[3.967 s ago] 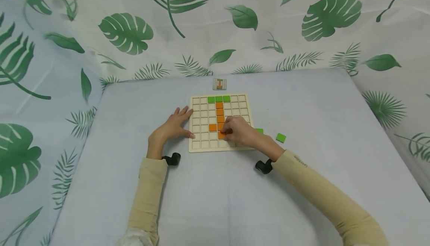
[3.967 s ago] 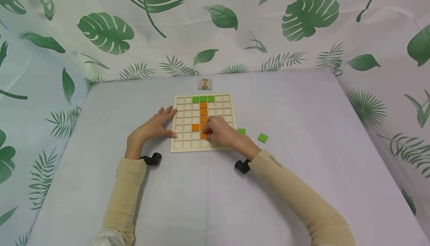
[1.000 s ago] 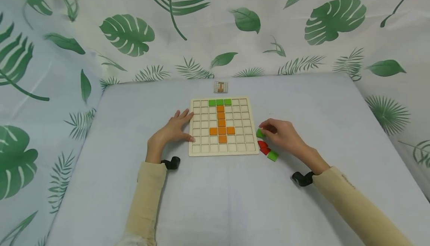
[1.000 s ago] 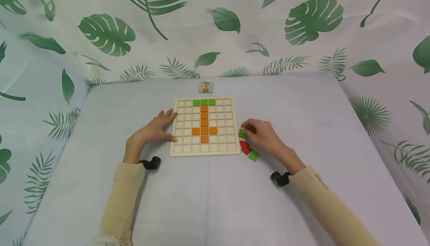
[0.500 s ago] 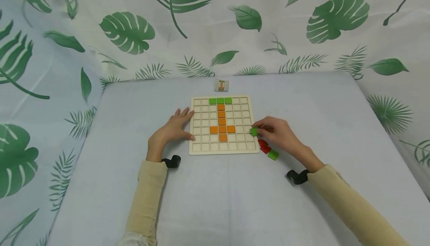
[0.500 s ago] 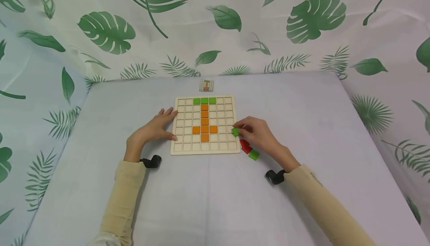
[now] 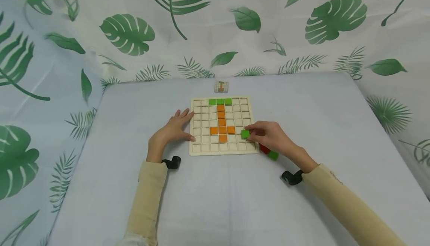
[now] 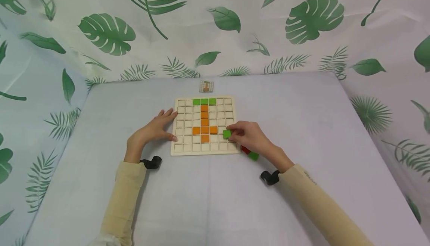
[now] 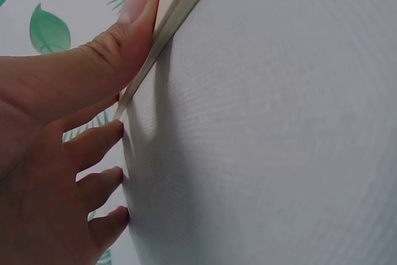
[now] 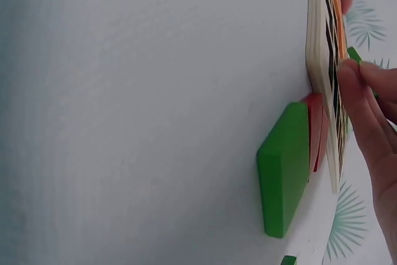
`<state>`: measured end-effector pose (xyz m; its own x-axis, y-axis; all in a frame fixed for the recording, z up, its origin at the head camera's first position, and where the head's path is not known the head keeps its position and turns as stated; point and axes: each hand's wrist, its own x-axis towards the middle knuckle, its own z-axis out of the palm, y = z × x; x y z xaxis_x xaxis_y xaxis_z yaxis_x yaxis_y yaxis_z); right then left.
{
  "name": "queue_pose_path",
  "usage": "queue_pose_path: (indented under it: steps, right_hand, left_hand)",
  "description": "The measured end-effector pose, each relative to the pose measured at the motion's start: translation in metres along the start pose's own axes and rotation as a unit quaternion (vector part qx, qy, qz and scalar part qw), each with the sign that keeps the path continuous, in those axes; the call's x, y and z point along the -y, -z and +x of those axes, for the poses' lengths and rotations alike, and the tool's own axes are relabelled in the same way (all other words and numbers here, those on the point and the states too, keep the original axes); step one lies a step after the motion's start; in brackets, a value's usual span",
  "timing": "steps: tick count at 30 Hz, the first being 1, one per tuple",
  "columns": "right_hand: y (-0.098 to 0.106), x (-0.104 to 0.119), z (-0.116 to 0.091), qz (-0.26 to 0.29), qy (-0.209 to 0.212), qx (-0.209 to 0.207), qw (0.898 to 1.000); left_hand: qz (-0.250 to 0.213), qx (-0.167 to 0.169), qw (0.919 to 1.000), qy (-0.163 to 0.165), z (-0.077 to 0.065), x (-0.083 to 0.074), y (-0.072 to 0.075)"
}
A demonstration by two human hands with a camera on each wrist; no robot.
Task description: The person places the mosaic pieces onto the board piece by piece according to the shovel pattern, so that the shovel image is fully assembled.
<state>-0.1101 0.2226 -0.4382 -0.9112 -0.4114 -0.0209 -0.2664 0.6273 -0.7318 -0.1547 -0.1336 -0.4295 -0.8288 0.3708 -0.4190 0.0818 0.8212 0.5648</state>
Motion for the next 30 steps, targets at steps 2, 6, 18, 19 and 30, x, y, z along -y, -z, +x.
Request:
queue_pose_path:
  steps: [2, 6, 18, 19, 30]
  right_hand:
    - [-0.003, 0.001, -0.001, 0.002, -0.005, 0.010, 1.000]
    - [-0.005, 0.003, -0.001, -0.007, -0.001, 0.022, 1.000]
    - [-0.014, 0.013, 0.010, -0.014, 0.053, 0.035, 0.998]
    - [-0.015, 0.013, 0.010, -0.015, 0.056, 0.034, 0.998]
    - [-0.021, 0.016, 0.024, -0.054, 0.097, 0.042, 0.993]
  left_hand:
    - [0.000, 0.002, 1.0000, 0.003, -0.002, 0.001, -0.003]
    - [-0.005, 0.006, 1.0000, 0.001, -0.001, 0.001, -0.006]
    - [-0.007, -0.007, 1.0000, -0.001, 0.002, 0.002, -0.001]
    - [-0.008, -0.005, 1.0000, -0.002, 0.002, 0.002, 0.000]
    - [-0.009, -0.006, 0.9999, 0.002, 0.001, 0.000, 0.000]
